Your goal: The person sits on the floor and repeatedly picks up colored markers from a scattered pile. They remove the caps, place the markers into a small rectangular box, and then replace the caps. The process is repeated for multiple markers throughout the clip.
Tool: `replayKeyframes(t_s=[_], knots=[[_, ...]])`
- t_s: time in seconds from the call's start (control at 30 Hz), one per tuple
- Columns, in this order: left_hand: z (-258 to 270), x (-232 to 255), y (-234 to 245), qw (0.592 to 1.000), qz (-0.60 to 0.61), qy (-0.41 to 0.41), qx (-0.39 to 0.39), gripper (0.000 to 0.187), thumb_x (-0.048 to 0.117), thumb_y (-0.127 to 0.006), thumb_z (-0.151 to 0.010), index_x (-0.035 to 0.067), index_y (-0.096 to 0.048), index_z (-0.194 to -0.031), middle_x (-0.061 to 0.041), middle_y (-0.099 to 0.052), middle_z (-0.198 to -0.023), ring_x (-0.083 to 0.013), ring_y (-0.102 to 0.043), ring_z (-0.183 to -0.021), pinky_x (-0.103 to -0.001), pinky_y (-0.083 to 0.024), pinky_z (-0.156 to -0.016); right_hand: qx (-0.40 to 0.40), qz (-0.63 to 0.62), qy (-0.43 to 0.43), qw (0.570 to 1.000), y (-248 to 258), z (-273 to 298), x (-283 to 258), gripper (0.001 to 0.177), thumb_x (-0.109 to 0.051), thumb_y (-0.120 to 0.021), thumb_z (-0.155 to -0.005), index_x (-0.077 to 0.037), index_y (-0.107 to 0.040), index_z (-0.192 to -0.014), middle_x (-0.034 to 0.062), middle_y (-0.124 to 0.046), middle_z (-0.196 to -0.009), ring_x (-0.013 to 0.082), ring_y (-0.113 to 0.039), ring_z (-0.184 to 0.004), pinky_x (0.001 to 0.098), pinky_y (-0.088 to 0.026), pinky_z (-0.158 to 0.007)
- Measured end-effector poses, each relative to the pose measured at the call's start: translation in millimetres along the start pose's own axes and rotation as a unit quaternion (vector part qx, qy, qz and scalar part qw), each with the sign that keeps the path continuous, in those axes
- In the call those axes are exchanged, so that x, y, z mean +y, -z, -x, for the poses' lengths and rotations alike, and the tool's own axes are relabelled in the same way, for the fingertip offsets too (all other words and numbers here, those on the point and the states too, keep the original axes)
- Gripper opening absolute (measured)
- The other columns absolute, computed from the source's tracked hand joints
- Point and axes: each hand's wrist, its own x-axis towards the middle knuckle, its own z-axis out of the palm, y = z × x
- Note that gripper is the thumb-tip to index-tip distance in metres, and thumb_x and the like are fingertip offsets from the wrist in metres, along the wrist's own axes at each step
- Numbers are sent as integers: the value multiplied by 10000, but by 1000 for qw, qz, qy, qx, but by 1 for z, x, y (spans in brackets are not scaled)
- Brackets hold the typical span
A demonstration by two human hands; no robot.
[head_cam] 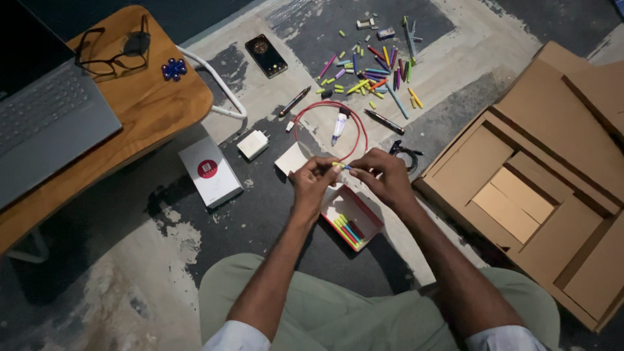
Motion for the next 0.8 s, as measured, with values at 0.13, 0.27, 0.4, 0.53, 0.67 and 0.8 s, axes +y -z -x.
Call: replayKeyframes(t_s=[0.13, 0.27, 0.4, 0.53, 0.67, 0.8], knots=[[-3, -3, 8, 993, -95, -52, -40, 199, 98, -779, -911, 5, -734, -1080, -48, -734, -956, -84, -662, -836, -228, -552, -741, -50, 84, 0, 995, -1, 3, 7, 188, -251, -798, -838, -104, -785, -954, 76, -751, -851, 230, -709, -712, 345, -546, -634], [-13, -12, 16, 989, -130, -48, -51, 231, 169, -751, -907, 17, -732, -1079, -3, -748, -919, -70, -694, -793, -219, -562, -689, -111, 143, -63, 982, -4, 5, 5, 178, -233, -782, -809, -118, -784, -946, 88, -762, -823, 254, -723, -708, 376, -543, -638], [-17, -17, 29, 993, -107, -7, 48, 260, 277, -709, -969, 27, -740, -1033, -31, -728, -866, -81, -635, -699, -234, -528, -611, -250, 165, -246, 922, -17, 24, 14, 127, -222, -741, -825, -136, -758, -917, 78, -780, -802, 270, -772, -699, 399, -580, -650], [-14, -18, 34, 995, -83, 9, 46, 302, 327, -669, -989, 33, -736, -997, -40, -756, -900, -80, -635, -692, -226, -512, -612, -192, 314, -97, 925, -53, 55, 29, 159, -199, -785, -713, -134, -780, -859, 159, -734, -824, 351, -723, -765, 464, -570, -675], [-7, -14, 30, 995, -95, 12, 18, 315, 331, -648, -1005, 31, -743, -987, -37, -751, -888, -77, -633, -682, -219, -497, -612, -174, 362, -72, 913, -75, 73, 40, 150, -219, -767, -736, -75, -732, -763, 185, -707, -797, 372, -718, -778, 495, -570, -673], [-3, -11, 29, 993, -117, 8, 30, 305, 321, -652, -992, 33, -752, -980, -37, -758, -868, -69, -626, -666, -220, -493, -599, -216, 389, -74, 893, -85, 78, 56, 115, -185, -723, -786, -75, -728, -818, 184, -713, -808, 372, -725, -780, 505, -576, -664]])
